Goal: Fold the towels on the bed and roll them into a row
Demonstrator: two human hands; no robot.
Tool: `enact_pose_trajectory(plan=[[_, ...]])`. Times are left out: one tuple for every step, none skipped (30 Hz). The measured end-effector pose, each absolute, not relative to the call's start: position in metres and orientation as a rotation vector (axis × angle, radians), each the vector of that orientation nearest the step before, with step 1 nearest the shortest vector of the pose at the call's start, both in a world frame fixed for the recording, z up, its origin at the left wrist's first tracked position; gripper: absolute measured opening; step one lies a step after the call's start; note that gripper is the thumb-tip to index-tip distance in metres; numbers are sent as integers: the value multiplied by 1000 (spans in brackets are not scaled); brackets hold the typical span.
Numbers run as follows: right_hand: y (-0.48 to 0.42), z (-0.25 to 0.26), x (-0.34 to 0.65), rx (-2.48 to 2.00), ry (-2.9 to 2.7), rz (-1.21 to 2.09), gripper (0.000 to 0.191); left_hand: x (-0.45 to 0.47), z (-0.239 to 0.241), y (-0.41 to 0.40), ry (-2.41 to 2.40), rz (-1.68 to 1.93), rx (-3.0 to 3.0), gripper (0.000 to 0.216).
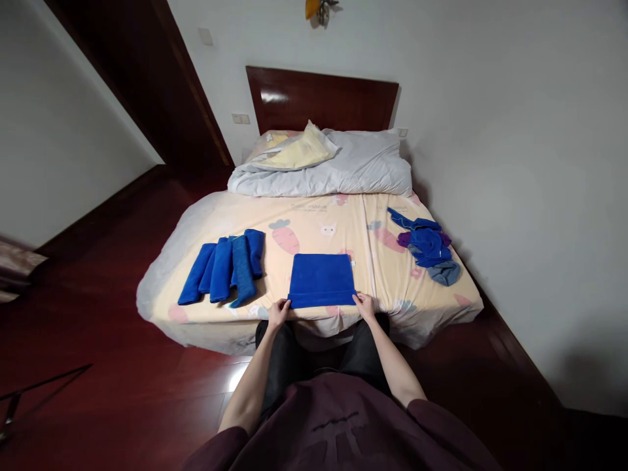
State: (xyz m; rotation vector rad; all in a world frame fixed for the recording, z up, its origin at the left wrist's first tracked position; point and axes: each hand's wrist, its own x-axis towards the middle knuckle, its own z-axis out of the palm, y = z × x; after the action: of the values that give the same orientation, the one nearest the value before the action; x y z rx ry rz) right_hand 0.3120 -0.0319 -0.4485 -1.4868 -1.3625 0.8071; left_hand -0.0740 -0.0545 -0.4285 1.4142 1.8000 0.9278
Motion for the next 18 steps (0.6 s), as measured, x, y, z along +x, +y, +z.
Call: enact_pose_trajectory(plan=[[-32,-449,312,-1488,-1363,807,47,-74,-429,-54,1802,927,1413,37],[-32,-449,313,-1488,-1363,809,47,-74,-429,-54,1805,925,1411,36],[-32,-450,313,-1486,-1365,812,47,-74,-429,-54,1810,922,1409,36],[-32,-450,314,-1484,-1366,815,46,-75,-430,-54,1815,917,1405,36],[-32,-451,314,-1481,-1367,819,46,-75,-431,-53,1820,911,1401,36],[-32,-451,314,-1478,-1367,822,46,-75,-431,-53,1824,906,1398,36],[-32,-451,315,-1477,-1366,825,46,-75,-432,-53,1826,904,1397,36],[-32,-451,315,-1475,-1363,828,46,-75,-432,-52,1828,902,1396,36],[-32,-451,315,-1473,-1359,831,45,-75,-433,-52,1828,900,1396,36],[-32,-452,315,-1470,-1354,835,45,-75,-433,-52,1830,897,1396,36],[-32,-452,315,-1468,-1349,838,45,-75,-433,-53,1833,896,1396,36],[-32,-452,314,-1466,-1343,841,45,-75,-433,-53,1836,895,1395,36],[-32,-452,314,-1465,-1337,845,45,-75,-432,-53,1839,895,1393,35],[-32,-453,314,-1464,-1330,848,44,-74,-432,-53,1841,898,1391,34],[-31,-453,313,-1465,-1322,850,44,-74,-431,-53,1841,903,1387,33],[-30,-454,313,-1467,-1312,852,43,-74,-431,-53,1842,910,1381,32],[-29,-454,313,-1469,-1302,853,43,-74,-430,-52,1843,921,1372,31],[-27,-455,312,-1472,-1293,854,42,-74,-430,-51,1845,934,1358,30]])
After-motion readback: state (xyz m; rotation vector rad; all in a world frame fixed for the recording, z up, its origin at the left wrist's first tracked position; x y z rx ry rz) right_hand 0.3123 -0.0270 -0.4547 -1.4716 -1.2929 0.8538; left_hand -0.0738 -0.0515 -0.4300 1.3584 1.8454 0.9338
